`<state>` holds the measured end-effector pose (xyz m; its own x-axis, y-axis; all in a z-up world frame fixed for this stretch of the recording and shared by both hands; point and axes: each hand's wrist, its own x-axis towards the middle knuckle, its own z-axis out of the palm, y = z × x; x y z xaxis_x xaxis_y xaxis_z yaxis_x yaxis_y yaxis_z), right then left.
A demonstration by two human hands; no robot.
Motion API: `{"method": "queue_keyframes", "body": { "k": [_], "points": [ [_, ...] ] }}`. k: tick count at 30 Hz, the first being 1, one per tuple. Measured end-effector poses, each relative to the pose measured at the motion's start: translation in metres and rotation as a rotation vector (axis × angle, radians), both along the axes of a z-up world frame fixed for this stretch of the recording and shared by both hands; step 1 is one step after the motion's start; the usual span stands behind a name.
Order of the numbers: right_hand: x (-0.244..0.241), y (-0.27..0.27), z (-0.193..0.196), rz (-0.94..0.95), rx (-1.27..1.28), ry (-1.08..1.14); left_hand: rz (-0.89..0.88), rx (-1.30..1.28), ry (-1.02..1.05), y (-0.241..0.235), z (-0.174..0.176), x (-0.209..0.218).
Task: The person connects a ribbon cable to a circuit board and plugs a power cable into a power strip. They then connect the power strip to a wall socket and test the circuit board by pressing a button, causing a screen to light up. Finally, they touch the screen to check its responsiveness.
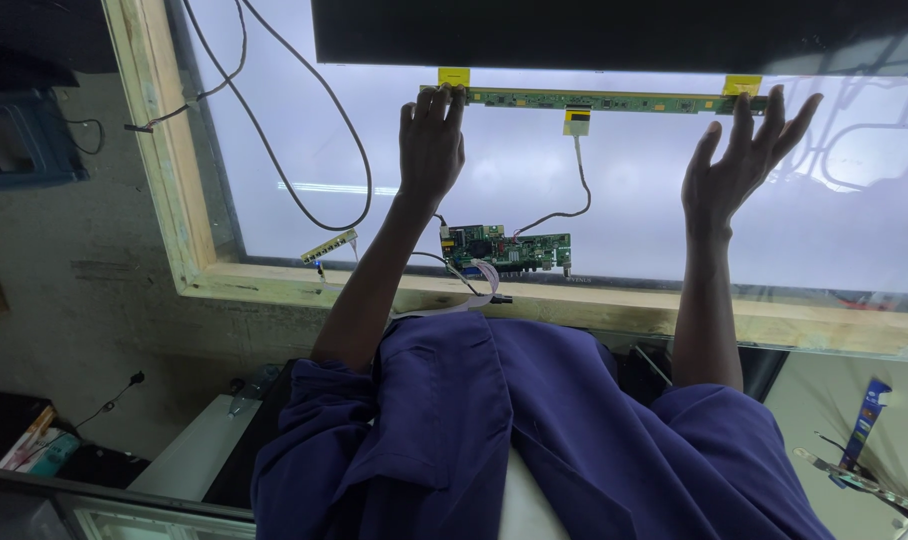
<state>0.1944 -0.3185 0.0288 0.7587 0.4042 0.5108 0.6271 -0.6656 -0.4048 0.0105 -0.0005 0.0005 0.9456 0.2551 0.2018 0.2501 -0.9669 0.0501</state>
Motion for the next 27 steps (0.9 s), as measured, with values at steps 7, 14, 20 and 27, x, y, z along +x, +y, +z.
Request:
{"method": "queue_keyframes", "body": {
  "k": [7,14,20,27],
  "points": [
    [-0.003,0.004,0.011,0.01,0.001,-0.006,0.038,-0.044,-0.028,-0.002,-0.012,0.003],
    [-0.002,-0.006,0.001,-0.076,-0.159,0.082,-0.023,-0.081,-0.067,0.001,-0.008,0.004],
    [0.0,-0.006,-0.007,-0.095,-0.249,0.114,-0.005,-0.023,-0.087,0.0,0.005,0.003],
    [0.001,-0.007,-0.01,-0.097,-0.255,0.132,-0.001,-0.025,-0.082,0.0,0.006,0.003]
  ]
}}
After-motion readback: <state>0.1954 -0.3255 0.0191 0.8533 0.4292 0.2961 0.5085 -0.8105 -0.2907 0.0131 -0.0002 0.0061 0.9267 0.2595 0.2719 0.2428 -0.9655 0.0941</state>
